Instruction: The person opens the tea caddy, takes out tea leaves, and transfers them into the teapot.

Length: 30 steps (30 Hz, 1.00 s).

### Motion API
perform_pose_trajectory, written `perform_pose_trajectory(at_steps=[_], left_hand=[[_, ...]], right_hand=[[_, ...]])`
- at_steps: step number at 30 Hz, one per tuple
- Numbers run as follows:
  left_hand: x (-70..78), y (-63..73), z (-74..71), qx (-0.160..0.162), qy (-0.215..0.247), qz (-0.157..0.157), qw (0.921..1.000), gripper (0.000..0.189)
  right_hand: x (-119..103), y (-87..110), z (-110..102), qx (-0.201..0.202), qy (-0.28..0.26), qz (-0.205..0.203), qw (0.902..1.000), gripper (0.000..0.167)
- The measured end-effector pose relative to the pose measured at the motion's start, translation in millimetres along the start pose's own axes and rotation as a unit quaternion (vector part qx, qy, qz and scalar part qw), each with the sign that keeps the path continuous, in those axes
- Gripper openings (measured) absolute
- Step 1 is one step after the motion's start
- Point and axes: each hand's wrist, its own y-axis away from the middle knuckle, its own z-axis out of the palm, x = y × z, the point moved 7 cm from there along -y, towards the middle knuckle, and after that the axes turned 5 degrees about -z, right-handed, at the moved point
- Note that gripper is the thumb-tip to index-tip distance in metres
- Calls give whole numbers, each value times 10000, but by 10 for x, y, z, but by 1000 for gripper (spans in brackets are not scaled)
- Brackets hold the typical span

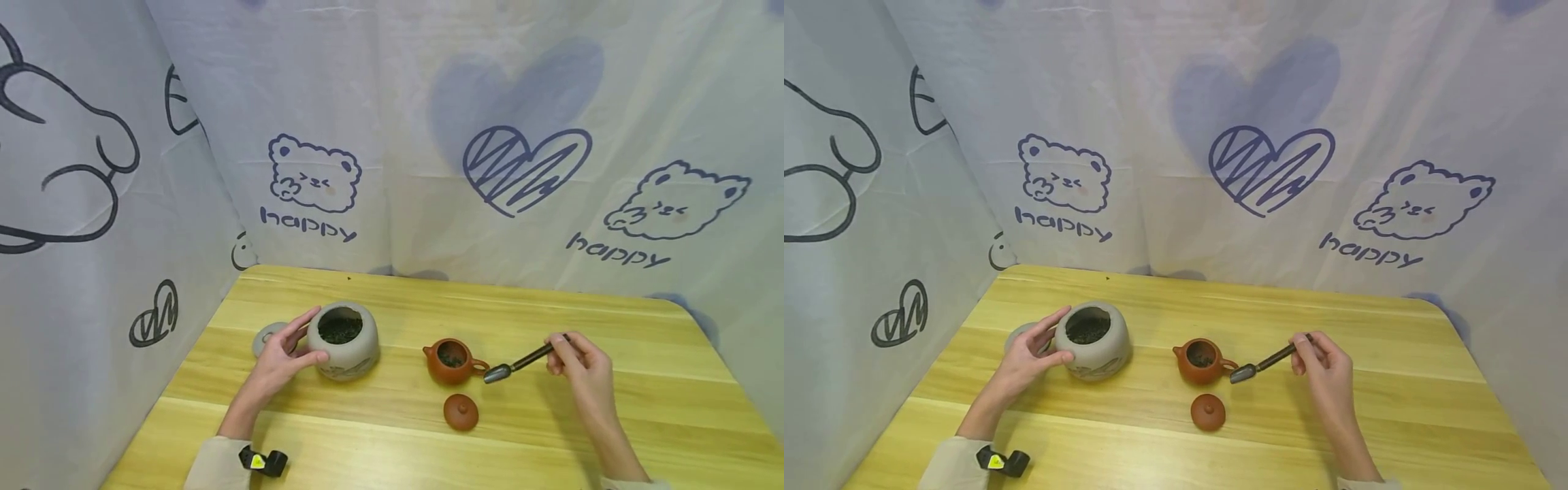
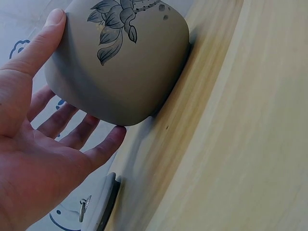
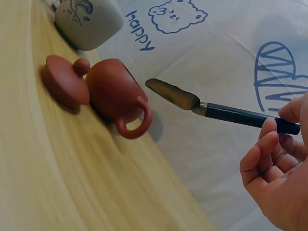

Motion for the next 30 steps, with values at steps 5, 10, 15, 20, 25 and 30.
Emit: perform_pose_trajectory(at_steps=[5,10,15,20,25,30], left_hand=[[0,6,5,12,-24,2,10000,81],[-4,5,20,-18,-2,24,10000,81],[-12,1,20,-35,-40,58,10000,81],[-15,1,-2,-18,-40,91,9999,81],[-25,9,-3,-41,-43,59,10000,81],[-39,11,7,-36,-48,40,10000,81]], right_hand=[[63,46,-144,17,8,115,9999,33],[131,92,-282,-11,-25,225,9997,33],[245,154,-438,111,135,399,9990,29],[368,179,-536,251,525,579,9966,27],[462,173,-563,271,1020,586,9927,22],[516,201,-584,95,2121,405,9764,19]])
